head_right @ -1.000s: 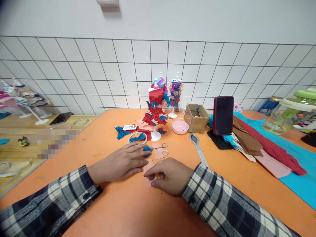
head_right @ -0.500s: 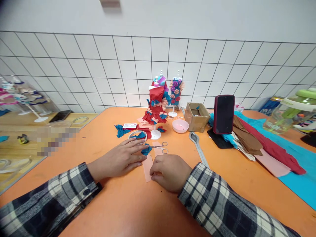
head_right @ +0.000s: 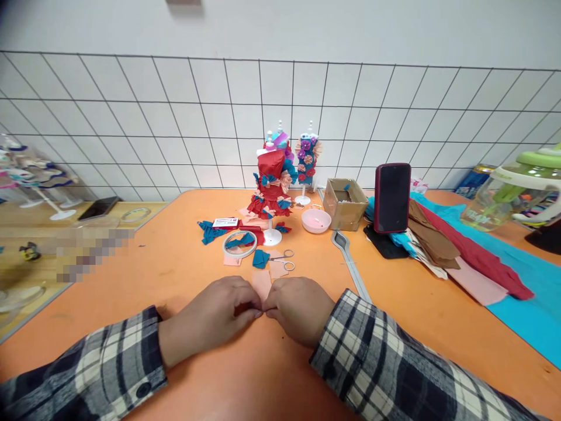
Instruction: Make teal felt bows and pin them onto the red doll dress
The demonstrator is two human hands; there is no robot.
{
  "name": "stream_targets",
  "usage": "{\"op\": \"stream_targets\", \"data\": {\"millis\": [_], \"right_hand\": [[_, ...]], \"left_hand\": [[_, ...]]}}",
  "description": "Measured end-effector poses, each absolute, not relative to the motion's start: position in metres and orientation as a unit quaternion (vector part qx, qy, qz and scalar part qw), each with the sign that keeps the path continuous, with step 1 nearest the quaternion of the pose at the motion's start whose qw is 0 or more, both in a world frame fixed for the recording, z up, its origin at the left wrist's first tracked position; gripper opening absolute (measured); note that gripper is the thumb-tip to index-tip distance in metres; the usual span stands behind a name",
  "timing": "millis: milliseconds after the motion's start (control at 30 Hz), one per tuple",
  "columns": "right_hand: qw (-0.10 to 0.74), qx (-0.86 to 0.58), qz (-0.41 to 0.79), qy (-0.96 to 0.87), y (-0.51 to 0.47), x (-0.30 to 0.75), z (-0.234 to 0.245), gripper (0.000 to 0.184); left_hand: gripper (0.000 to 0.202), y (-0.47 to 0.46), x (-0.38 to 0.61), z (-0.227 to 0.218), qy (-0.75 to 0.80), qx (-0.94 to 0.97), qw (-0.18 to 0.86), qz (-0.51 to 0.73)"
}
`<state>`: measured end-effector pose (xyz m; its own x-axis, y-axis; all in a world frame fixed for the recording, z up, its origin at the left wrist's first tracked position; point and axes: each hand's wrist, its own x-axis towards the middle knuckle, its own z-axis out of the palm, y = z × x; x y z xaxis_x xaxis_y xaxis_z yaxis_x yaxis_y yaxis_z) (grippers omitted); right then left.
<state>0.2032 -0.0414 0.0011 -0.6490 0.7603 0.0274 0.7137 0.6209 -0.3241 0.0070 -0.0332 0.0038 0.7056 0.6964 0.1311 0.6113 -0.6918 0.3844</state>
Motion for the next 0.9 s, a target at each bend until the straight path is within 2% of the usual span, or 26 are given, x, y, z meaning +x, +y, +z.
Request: {"op": "stream_targets", "data": {"millis": [167, 333, 467, 633, 900], "right_hand": [[0.083, -0.448, 0.148, -0.878, -0.0439, 0.2005, 0.0027, 0.017], [0.128, -0.501, 0.198, -0.833, -0.0449, 0.1996, 0.0020, 0.015], [0.142, -0.517, 0.228, -0.813, -0.0435, 0.1992, 0.0019, 0.011], [0.140, -0.508, 0.210, -0.824, -0.0434, 0.1982, -0.0003, 0.016], [0.123, -0.510, 0.159, -0.837, -0.0467, 0.1937, -0.0013, 0.011]], "left_hand": [[0.017, -0.0322, 0.0063, 0.0040, 0.340, 0.923, 0.143, 0.110], [0.017, -0.0343, 0.0101, 0.0022, 0.357, 0.922, 0.096, 0.118], [0.015, -0.0353, 0.0124, 0.0027, 0.361, 0.917, 0.100, 0.134], [0.013, -0.0349, 0.0119, 0.0028, 0.364, 0.912, 0.117, 0.149], [0.015, -0.0333, 0.0126, 0.0013, 0.355, 0.917, 0.108, 0.144]]}}
